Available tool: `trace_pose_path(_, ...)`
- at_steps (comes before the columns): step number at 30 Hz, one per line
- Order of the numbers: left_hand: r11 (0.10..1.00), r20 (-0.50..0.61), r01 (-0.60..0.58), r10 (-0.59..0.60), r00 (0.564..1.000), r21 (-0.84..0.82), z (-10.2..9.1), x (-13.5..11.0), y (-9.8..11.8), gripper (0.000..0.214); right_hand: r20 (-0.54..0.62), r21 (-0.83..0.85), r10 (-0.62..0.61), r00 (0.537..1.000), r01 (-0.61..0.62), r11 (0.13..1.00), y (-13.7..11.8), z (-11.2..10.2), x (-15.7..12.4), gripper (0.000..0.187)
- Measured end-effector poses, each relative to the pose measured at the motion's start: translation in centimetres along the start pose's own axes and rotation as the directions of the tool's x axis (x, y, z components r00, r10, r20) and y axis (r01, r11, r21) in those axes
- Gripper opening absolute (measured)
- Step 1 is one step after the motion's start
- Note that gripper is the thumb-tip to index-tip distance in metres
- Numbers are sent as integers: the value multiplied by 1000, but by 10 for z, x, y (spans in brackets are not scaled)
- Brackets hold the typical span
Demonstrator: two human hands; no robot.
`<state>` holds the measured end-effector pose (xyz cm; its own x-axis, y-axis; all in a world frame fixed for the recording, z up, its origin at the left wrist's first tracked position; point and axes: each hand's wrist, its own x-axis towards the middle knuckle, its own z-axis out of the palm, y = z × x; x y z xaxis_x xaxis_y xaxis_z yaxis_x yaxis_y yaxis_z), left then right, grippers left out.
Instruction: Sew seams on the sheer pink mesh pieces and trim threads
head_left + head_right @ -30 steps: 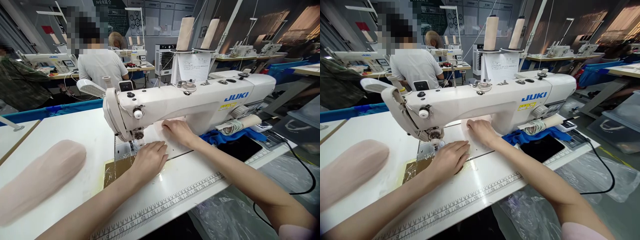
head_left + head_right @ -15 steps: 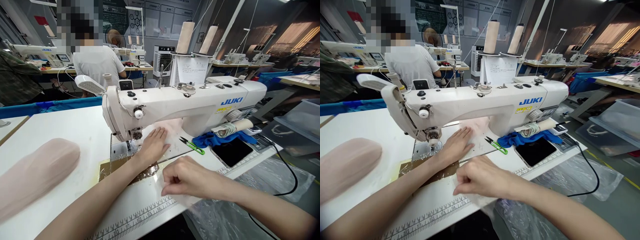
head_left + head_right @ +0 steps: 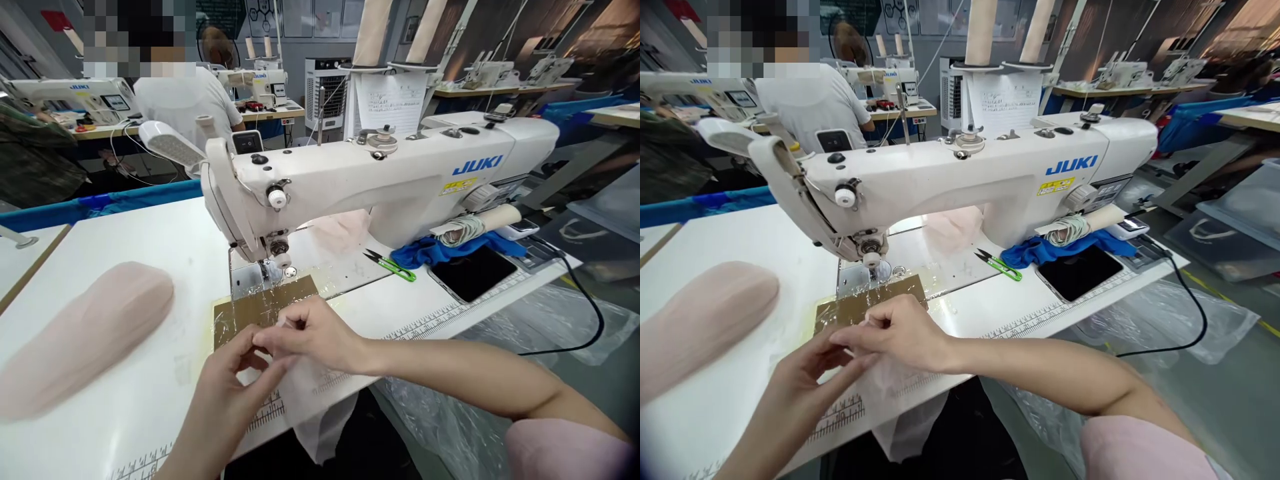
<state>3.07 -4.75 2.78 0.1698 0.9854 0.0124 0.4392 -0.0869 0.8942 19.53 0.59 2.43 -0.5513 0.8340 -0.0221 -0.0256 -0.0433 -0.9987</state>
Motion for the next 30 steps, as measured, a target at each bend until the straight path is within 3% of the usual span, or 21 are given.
trace_pose_path(3,936,156,223,-186,970,-273,-14,1,-8,29,110,145,95,989,-110,983,-7,-4,7,57)
trace_pose_path(6,788,260,423,-338,905,-448,-35,7,-16,31,373,175,248,894,-330,928,-14,-13,13,50)
trace_pose_path(8,748,304,489,-387,870,-449,-47,13,-18,33,492,157,289,821,-410,898,-16,-18,19,41)
trace_pose_path(10,785,352,483,-359,865,-388,-53,22,-17,39,522,150,279,806,-408,900,-16,-20,26,36)
trace_pose_path(12,861,356,387,-266,896,-330,-55,33,-14,39,496,119,263,827,-365,924,-15,-21,32,34)
trace_pose_path(14,925,333,286,-195,922,-249,-52,43,-11,25,463,63,250,850,-313,948,-14,-23,38,31)
trace_pose_path(21,952,332,240,-168,928,-189,-41,63,-18,23,284,-231,233,930,-169,958,-10,-43,49,17)
trace_pose_path(26,988,195,151,-143,970,-23,-36,60,-24,22,140,-455,104,985,-30,890,-4,-43,50,11)
trace_pose_path(30,988,83,28,-40,996,149,-32,55,-27,18,80,-445,96,992,-51,894,-2,-35,46,12)
